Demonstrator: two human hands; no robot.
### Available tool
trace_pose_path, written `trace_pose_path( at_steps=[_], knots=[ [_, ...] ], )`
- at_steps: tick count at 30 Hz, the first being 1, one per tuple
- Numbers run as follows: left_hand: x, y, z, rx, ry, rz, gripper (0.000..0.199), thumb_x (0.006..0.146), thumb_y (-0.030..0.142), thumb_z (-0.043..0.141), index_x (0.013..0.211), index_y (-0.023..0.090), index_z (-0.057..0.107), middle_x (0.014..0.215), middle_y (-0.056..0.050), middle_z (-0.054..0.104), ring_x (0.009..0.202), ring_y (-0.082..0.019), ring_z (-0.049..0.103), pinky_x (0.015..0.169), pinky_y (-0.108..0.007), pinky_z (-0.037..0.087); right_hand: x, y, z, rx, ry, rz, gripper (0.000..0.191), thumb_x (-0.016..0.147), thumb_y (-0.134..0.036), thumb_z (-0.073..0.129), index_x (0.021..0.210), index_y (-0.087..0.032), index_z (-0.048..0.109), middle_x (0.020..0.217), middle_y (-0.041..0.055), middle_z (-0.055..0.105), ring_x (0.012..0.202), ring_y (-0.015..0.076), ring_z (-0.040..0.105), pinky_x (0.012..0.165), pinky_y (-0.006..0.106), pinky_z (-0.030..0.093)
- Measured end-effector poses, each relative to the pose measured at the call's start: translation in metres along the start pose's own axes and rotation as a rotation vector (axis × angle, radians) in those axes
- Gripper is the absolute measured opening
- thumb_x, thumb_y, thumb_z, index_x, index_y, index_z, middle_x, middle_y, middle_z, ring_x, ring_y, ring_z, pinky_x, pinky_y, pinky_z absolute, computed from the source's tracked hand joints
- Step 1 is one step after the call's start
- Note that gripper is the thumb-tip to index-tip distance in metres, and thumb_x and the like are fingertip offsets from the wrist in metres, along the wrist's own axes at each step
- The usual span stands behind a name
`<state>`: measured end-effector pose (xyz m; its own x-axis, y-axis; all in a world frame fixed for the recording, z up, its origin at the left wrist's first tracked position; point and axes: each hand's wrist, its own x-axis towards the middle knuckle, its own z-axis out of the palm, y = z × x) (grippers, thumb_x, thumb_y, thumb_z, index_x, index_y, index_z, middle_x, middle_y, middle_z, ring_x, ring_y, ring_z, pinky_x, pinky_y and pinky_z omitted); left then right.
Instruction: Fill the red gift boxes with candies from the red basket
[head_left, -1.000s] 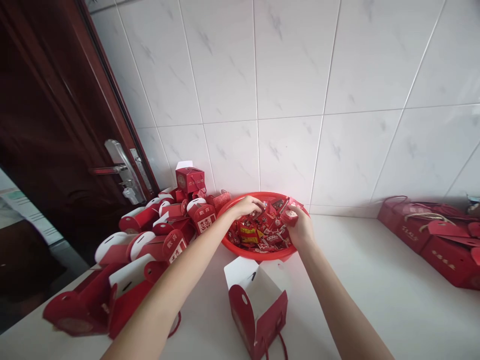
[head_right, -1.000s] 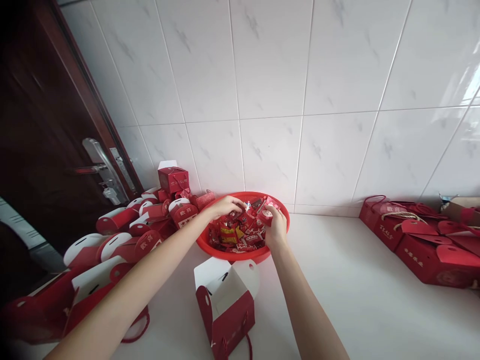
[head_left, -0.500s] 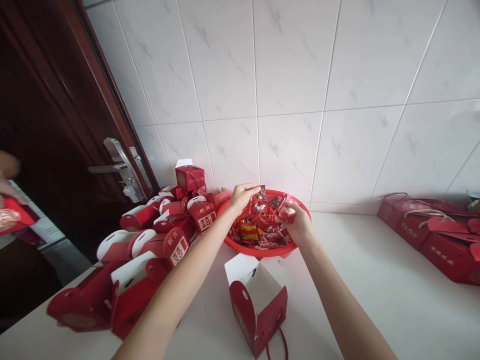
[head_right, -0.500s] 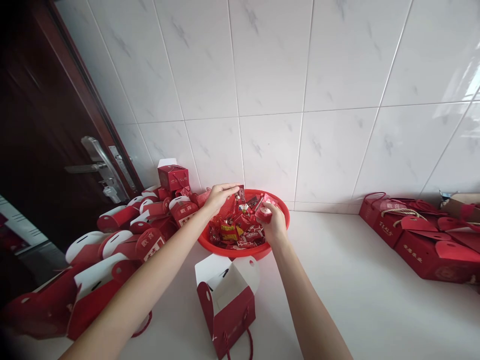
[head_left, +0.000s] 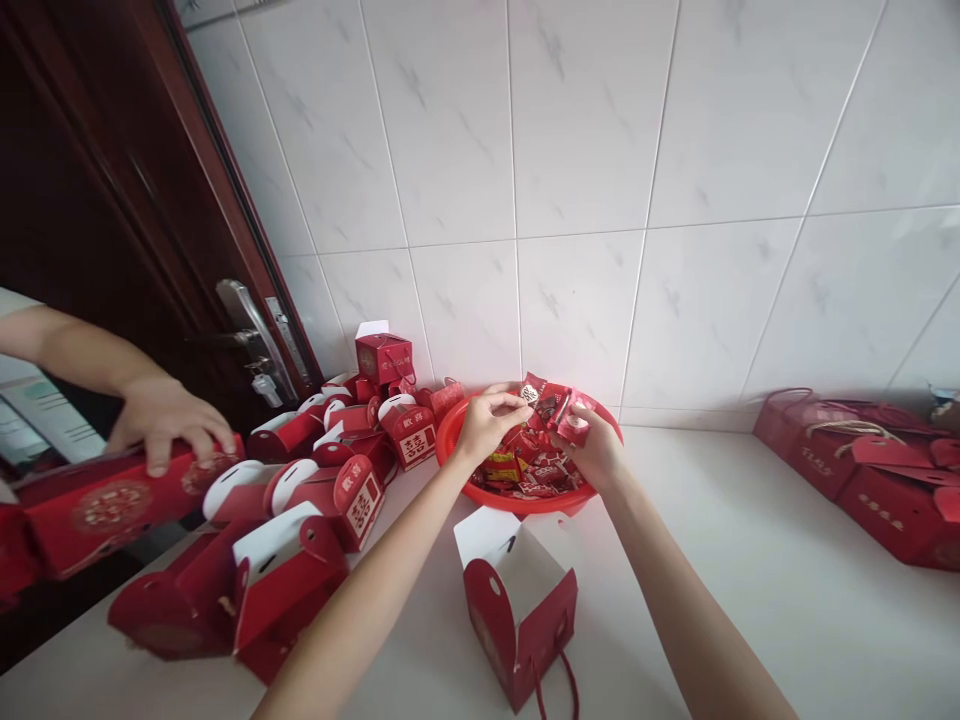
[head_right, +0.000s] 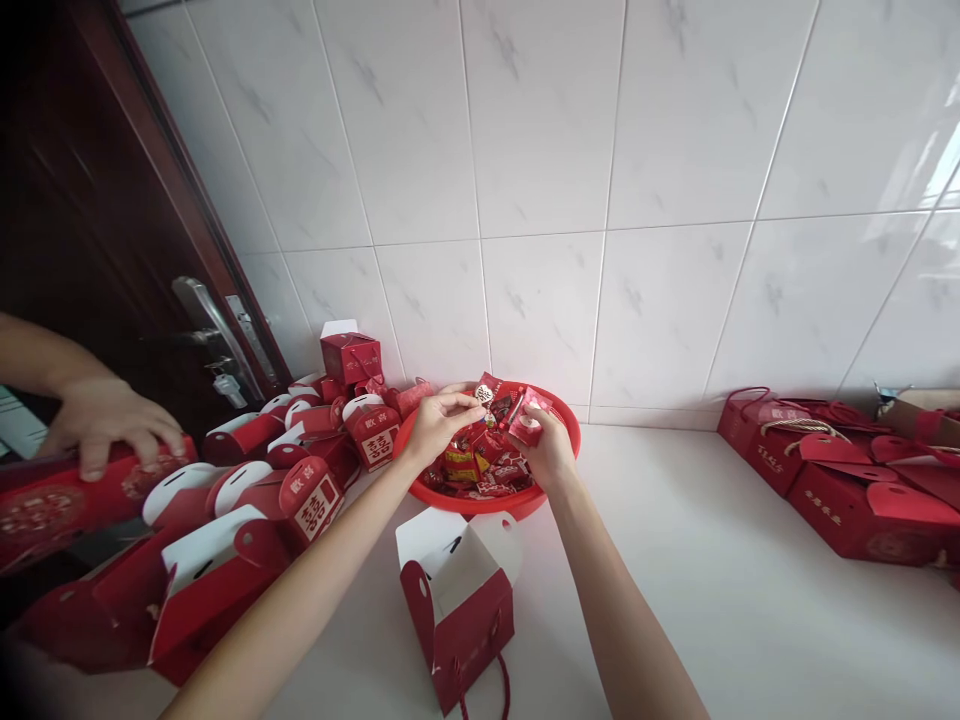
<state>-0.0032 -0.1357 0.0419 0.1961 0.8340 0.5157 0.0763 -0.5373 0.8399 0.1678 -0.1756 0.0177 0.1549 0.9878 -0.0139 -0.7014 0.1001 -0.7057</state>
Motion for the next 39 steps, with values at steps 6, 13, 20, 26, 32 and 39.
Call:
trace_pose_path(
  at_steps=[6, 13, 20, 26, 32, 39],
  knots=[
    [-0.003, -0.007, -0.007, -0.027, 0.075, -0.106, 0.016, 0.060, 0.027, 0.074, 0.072, 0.018, 0.069, 0.082, -0.002, 0.074, 0.082, -0.021, 0.069, 0.082, -0.033, 0.054, 0.002, 0.000, 0.000, 0.022, 0.056, 0.001, 0.016, 0.062, -0.021, 0.078, 0.070, -0.022, 0.064, 0.073, -0.0015, 0.069, 0.073, 0.0164, 0.067, 0.068, 0.030, 0.062],
    [-0.004, -0.012, -0.011, 0.025, 0.190, -0.130, 0.010, 0.063, 0.022, 0.066, 0.073, 0.020, 0.066, 0.084, -0.001, 0.073, 0.085, -0.020, 0.067, 0.082, -0.031, 0.051, 0.000, -0.002, 0.003, 0.011, 0.077, -0.019, 0.016, 0.060, -0.020, 0.077, 0.068, -0.022, 0.063, 0.070, -0.0021, 0.067, 0.069, 0.0152, 0.066, 0.067, 0.028, 0.060],
    [-0.017, 0.002, -0.003, -0.048, 0.105, -0.173, 0.018, 0.060, 0.027, 0.072, 0.075, 0.019, 0.066, 0.085, -0.003, 0.072, 0.085, -0.021, 0.067, 0.080, -0.033, 0.052, -0.008, -0.006, 0.004, -0.051, -0.062, -0.009, 0.022, 0.052, -0.020, 0.086, 0.063, -0.020, 0.066, 0.065, -0.0015, 0.067, 0.067, 0.0141, 0.062, 0.059, 0.024, 0.055],
    [-0.034, 0.024, -0.006, -0.058, 0.017, -0.149, 0.021, 0.062, 0.031, 0.075, 0.075, 0.019, 0.064, 0.085, -0.002, 0.069, 0.085, -0.021, 0.066, 0.081, -0.033, 0.052, -0.030, -0.016, 0.012, -0.128, -0.174, 0.028, 0.027, 0.051, -0.017, 0.087, 0.056, -0.019, 0.061, 0.057, -0.0025, 0.061, 0.058, 0.0122, 0.056, 0.056, 0.025, 0.052],
    [-0.060, 0.043, -0.003, -0.038, -0.062, -0.052, 0.020, 0.069, 0.029, 0.073, 0.081, 0.020, 0.060, 0.092, -0.002, 0.066, 0.087, -0.018, 0.065, 0.081, -0.029, 0.054, -0.058, -0.024, 0.022, -0.203, -0.168, 0.024, 0.026, 0.054, -0.019, 0.088, 0.062, -0.019, 0.063, 0.059, -0.0018, 0.061, 0.061, 0.0151, 0.059, 0.059, 0.027, 0.052],
    [-0.086, 0.076, -0.024, 0.041, -0.226, -0.045, 0.022, 0.077, 0.031, 0.074, 0.096, 0.024, 0.067, 0.106, -0.004, 0.068, 0.089, -0.019, 0.068, 0.083, -0.030, 0.054, -0.091, -0.045, 0.034, -0.383, -0.261, -0.165, 0.025, 0.058, -0.025, 0.088, 0.073, -0.020, 0.069, 0.061, -0.0026, 0.062, 0.057, 0.0122, 0.054, 0.055, 0.025, 0.047]
  ],
)
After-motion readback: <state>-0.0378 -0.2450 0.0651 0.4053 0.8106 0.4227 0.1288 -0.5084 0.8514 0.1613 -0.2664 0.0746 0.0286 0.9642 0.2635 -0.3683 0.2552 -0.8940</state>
